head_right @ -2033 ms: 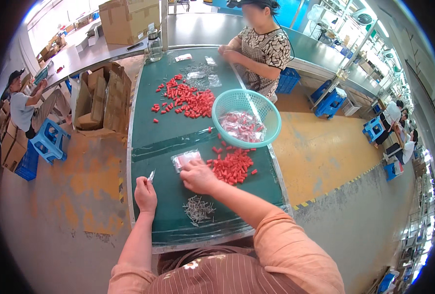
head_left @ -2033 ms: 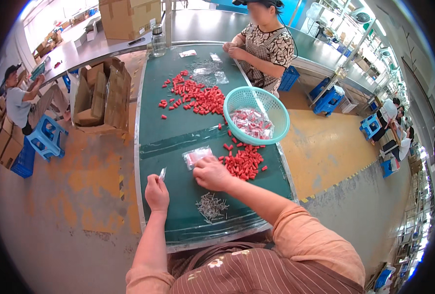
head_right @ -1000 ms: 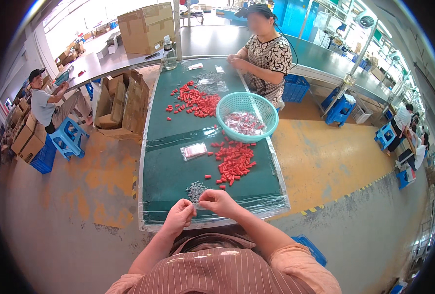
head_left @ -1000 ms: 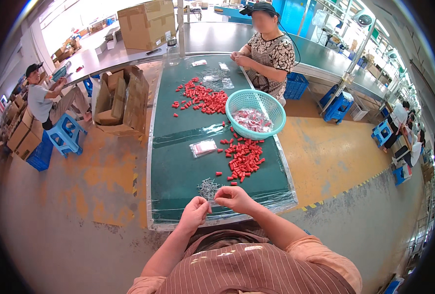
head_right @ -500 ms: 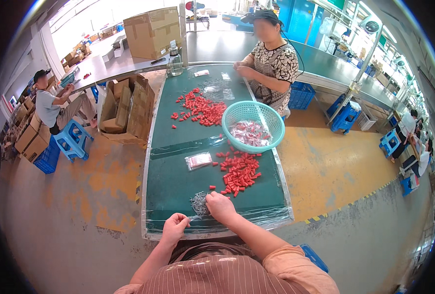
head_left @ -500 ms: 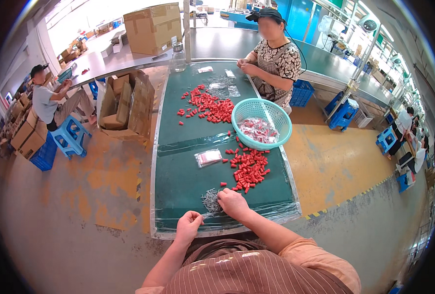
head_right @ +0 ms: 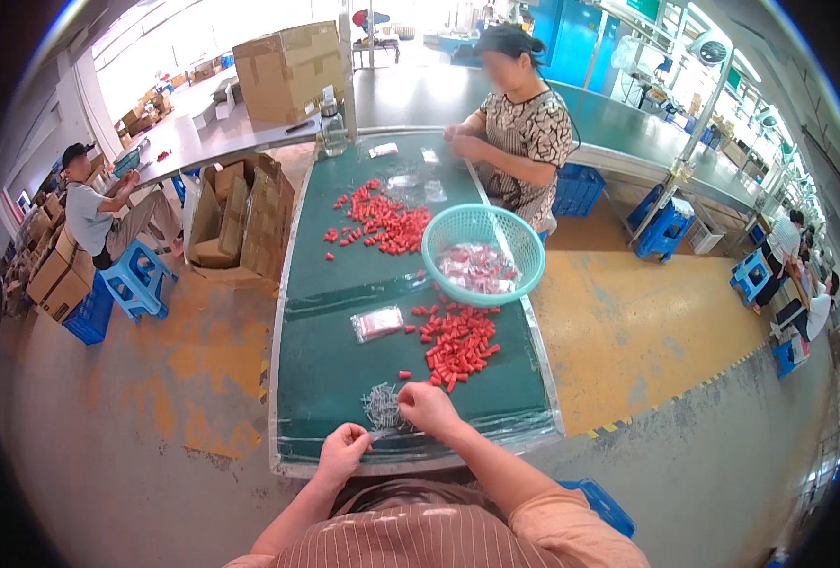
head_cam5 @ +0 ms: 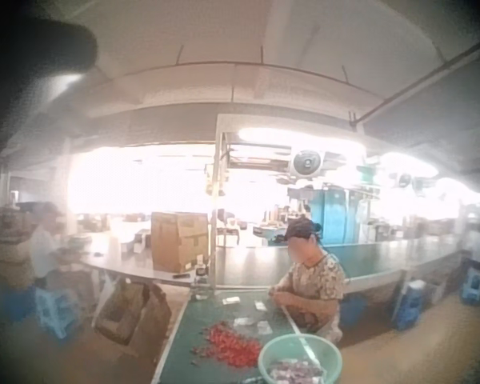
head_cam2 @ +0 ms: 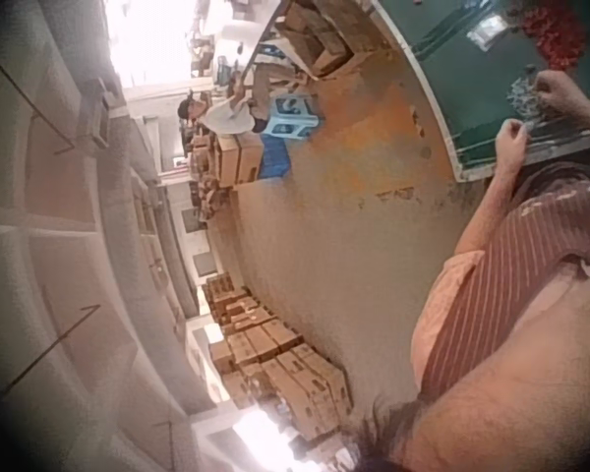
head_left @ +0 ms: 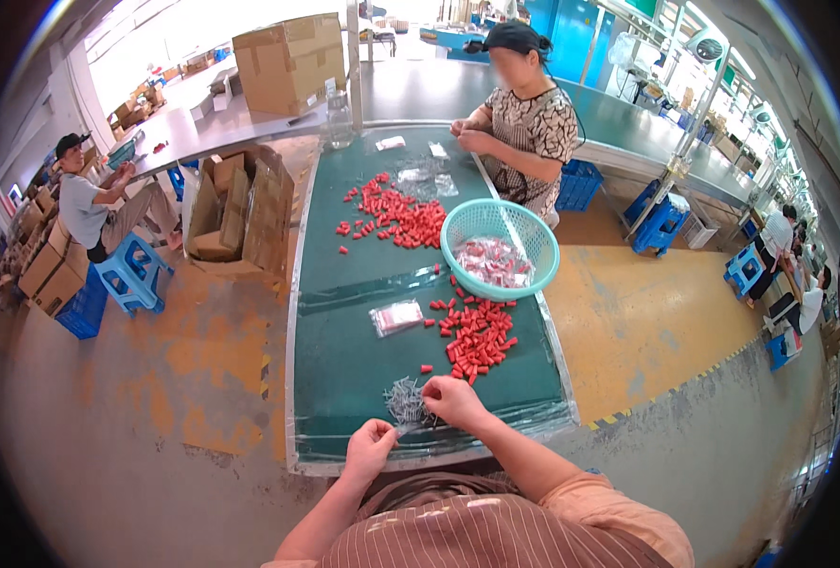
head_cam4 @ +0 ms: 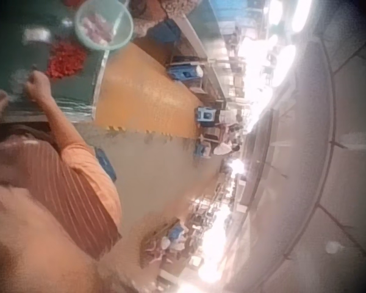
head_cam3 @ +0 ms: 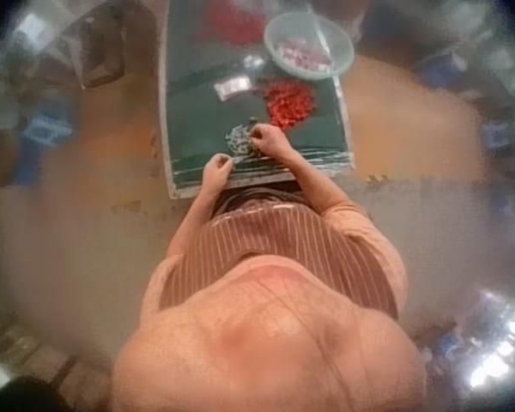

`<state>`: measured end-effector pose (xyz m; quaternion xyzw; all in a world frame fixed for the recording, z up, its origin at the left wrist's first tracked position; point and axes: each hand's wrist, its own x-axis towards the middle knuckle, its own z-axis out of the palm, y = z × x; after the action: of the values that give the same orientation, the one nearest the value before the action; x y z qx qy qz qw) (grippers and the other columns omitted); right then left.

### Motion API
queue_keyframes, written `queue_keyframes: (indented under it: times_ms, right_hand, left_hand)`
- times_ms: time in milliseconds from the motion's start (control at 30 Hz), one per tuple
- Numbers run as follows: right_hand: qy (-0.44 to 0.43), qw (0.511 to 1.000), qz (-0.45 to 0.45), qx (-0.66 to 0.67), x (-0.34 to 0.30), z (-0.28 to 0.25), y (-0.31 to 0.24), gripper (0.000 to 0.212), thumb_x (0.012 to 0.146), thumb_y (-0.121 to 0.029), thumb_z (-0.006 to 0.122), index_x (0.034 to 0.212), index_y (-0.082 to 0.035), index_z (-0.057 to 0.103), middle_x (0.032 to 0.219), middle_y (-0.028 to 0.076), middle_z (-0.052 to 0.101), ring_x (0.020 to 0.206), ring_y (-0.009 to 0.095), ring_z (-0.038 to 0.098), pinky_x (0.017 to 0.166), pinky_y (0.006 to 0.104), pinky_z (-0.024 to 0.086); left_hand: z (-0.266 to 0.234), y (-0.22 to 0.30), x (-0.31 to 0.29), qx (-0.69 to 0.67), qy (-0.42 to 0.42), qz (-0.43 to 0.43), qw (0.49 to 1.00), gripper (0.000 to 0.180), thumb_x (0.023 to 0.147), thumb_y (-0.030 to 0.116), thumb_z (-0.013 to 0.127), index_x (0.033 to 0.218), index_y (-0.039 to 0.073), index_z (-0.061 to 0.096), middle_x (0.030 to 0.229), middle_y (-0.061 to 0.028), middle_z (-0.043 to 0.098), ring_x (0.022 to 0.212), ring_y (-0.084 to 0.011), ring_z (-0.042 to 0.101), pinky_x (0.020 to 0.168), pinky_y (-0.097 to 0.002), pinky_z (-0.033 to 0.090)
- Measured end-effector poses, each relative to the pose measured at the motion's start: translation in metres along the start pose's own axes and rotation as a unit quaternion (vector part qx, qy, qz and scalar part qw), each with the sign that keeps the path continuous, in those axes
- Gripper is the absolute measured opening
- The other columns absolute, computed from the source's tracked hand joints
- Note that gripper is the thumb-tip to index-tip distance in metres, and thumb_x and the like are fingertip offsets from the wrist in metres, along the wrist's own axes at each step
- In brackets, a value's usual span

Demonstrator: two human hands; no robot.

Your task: The person packs hardware by picking up screws and plastic anchors, inserting them into small plastic bags by hand, sealing the bags, and placing the filled bags into a crate.

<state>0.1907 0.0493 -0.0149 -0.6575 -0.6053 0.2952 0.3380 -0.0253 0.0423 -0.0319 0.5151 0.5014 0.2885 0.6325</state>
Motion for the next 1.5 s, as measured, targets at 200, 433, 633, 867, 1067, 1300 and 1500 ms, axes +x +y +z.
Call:
queue_keyframes:
  times_ms: [200, 433, 633, 867, 1067, 1300, 1500]
  right_hand:
    - [-0.04, 0.993, 0.044, 0.105, -0.007, 0.01, 0.025, 0.016, 0.08, -0.01, 0.068, 0.094, -0.003, 0.07, 0.084, 0.005, 0.069, 0.077, 0.011, 0.064, 0.071, 0.027, 0.052]
    - [-0.087, 0.923, 0.15, 0.345, -0.005, -0.009, 0.02, 0.011, 0.085, -0.001, 0.065, 0.094, 0.003, 0.066, 0.086, 0.009, 0.069, 0.08, 0.016, 0.068, 0.072, 0.0268, 0.056]
    - [-0.08, 0.876, 0.197, 0.433, -0.022, -0.03, 0.005, 0.014, 0.084, -0.003, 0.068, 0.096, 0.003, 0.064, 0.087, 0.01, 0.068, 0.081, 0.019, 0.069, 0.074, 0.0282, 0.056]
    - [-0.036, 0.825, 0.208, 0.524, -0.016, -0.036, 0.004, 0.021, 0.083, -0.008, 0.069, 0.1, 0.002, 0.06, 0.083, 0.009, 0.065, 0.073, 0.019, 0.065, 0.067, 0.0328, 0.055]
    - [-0.063, 0.826, 0.204, 0.522, -0.016, -0.06, -0.028, 0.015, 0.086, -0.003, 0.065, 0.099, 0.001, 0.062, 0.085, 0.007, 0.066, 0.076, 0.017, 0.067, 0.066, 0.0282, 0.056]
    - [-0.085, 0.921, 0.132, 0.356, -0.028, -0.06, -0.039, 0.011, 0.085, -0.003, 0.067, 0.095, 0.001, 0.065, 0.086, 0.005, 0.066, 0.076, 0.013, 0.066, 0.069, 0.0242, 0.052]
    - [-0.042, 0.993, -0.101, -0.038, -0.042, -0.067, -0.059, 0.011, 0.08, -0.006, 0.063, 0.089, 0.0, 0.066, 0.084, 0.013, 0.065, 0.082, 0.028, 0.064, 0.072, 0.036, 0.05]
  left_hand:
    - [0.003, -0.011, 0.003, 0.033, 0.002, -0.017, 0.999, 0.008, 0.085, 0.009, 0.065, 0.085, 0.001, 0.061, 0.073, -0.0027, 0.062, 0.067, -0.0083, 0.057, 0.062, -0.0224, 0.045]
    - [0.008, 0.013, 0.003, 0.034, 0.0, -0.023, 0.999, 0.012, 0.084, 0.01, 0.067, 0.086, 0.0, 0.061, 0.073, -0.0027, 0.063, 0.069, -0.0083, 0.06, 0.064, -0.0218, 0.047]
    - [0.012, 0.004, -0.004, 0.074, -0.004, -0.01, 0.997, 0.017, 0.084, 0.017, 0.067, 0.087, 0.001, 0.062, 0.071, -0.0027, 0.065, 0.065, -0.0071, 0.057, 0.061, -0.0234, 0.046]
    - [0.021, 0.024, 0.004, 0.101, 0.0, 0.041, 0.994, 0.009, 0.082, 0.011, 0.064, 0.078, 0.004, 0.059, 0.068, -0.0003, 0.06, 0.062, -0.0074, 0.053, 0.058, -0.0252, 0.045]
    - [0.03, 0.067, 0.012, 0.211, 0.029, 0.083, 0.973, 0.015, 0.08, 0.015, 0.066, 0.079, 0.001, 0.063, 0.069, -0.005, 0.064, 0.064, -0.0096, 0.058, 0.06, -0.0261, 0.046]
    - [0.044, 0.074, 0.008, 0.214, 0.004, 0.085, 0.973, 0.014, 0.08, 0.014, 0.065, 0.082, 0.0, 0.062, 0.071, -0.0048, 0.064, 0.066, -0.0102, 0.058, 0.062, -0.0265, 0.046]
    - [0.055, 0.069, 0.004, 0.191, -0.029, 0.059, 0.979, 0.014, 0.081, 0.013, 0.063, 0.081, 0.0, 0.06, 0.072, -0.0042, 0.063, 0.068, -0.0096, 0.057, 0.064, -0.026, 0.046]
